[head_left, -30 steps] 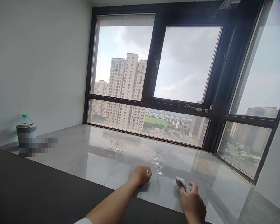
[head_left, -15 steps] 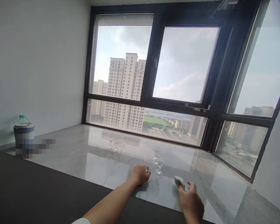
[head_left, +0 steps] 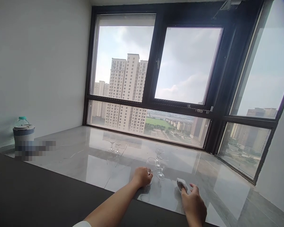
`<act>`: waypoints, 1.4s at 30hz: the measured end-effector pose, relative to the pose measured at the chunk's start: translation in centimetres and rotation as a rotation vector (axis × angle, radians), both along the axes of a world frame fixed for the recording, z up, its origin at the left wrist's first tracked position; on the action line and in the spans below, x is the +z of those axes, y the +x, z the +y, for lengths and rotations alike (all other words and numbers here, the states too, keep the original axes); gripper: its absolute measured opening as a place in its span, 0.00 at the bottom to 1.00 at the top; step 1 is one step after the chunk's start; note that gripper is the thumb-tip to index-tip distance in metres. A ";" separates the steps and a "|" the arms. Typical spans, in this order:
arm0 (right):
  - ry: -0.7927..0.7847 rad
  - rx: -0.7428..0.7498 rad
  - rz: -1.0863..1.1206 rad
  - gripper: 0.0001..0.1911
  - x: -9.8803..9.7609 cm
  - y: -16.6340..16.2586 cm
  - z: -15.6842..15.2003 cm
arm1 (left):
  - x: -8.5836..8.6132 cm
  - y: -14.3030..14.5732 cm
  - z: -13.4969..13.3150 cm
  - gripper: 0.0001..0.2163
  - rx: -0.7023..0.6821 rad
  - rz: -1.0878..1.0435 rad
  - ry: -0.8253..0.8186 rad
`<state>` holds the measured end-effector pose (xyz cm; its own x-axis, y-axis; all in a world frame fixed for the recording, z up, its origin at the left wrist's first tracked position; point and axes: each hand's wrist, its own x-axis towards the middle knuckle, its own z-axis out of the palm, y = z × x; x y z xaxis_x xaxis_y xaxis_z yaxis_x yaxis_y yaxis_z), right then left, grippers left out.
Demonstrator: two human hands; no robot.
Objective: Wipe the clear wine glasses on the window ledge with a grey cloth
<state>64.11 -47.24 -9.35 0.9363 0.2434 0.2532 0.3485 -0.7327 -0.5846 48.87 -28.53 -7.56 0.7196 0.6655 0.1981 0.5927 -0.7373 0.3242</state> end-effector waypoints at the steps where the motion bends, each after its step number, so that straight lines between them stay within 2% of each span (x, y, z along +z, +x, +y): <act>1: -0.007 0.002 0.001 0.27 0.0 0.0 0.0 | 0.0 0.0 0.0 0.20 0.001 0.003 0.002; 12: -0.027 0.005 0.010 0.27 -0.1 0.0 -0.1 | -0.4 0.2 0.3 0.19 -0.013 0.001 0.040; 28: -0.015 0.004 -0.012 0.25 0.2 -0.2 0.0 | 0.4 -0.1 -0.3 0.20 0.012 0.035 -0.008; 42: -0.019 0.017 0.004 0.26 0.3 -0.3 -0.1 | 0.0 0.1 0.0 0.20 -0.002 0.023 0.007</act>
<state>63.82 -47.37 -9.03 0.9330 0.2641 0.2445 0.3587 -0.7377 -0.5720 48.93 -28.53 -7.53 0.7255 0.6624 0.1866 0.5981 -0.7410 0.3052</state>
